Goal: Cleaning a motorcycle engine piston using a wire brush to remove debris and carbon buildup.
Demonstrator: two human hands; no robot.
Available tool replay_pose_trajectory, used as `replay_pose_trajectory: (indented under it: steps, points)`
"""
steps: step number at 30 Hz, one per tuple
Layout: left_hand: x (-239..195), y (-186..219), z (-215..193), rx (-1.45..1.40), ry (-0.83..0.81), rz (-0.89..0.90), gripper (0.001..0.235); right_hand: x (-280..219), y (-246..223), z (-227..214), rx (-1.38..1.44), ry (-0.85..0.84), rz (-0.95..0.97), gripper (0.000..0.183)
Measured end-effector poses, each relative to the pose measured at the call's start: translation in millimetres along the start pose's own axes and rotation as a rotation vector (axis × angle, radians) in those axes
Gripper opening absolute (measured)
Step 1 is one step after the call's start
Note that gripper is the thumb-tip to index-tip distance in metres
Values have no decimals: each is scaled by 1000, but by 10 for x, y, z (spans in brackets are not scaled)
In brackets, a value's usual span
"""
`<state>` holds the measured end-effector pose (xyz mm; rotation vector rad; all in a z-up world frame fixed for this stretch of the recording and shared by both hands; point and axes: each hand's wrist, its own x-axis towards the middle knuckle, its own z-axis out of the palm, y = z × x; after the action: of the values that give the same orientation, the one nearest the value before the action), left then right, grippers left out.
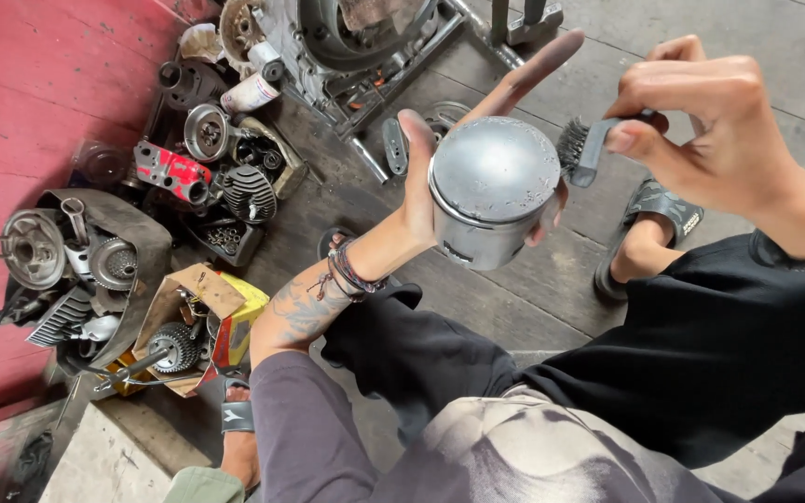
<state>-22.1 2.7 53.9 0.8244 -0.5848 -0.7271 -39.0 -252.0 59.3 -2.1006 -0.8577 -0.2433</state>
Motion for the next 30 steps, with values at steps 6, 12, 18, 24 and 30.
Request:
replay_pose_trajectory:
  steps: [6, 12, 18, 24, 30]
  points:
    - [-16, -9, -3, 31, -1, 36, 139, 32, -35, -2, -2, 3, -13, 23]
    - [18, -231, -224, 206, 27, 173, 121, 10, -153, -42, -59, -19, -39, 30]
    - [23, -432, -425, 739, 159, 487, 106, -145, -378, -85, -388, 23, -49, 37]
    - [-83, -496, -448, 957, 289, 531, 101, -240, -443, 14, -451, 82, -82, 41]
    - [-145, -384, -380, 1163, 359, 503, 111, -218, -501, 116, -418, 98, -101, 39]
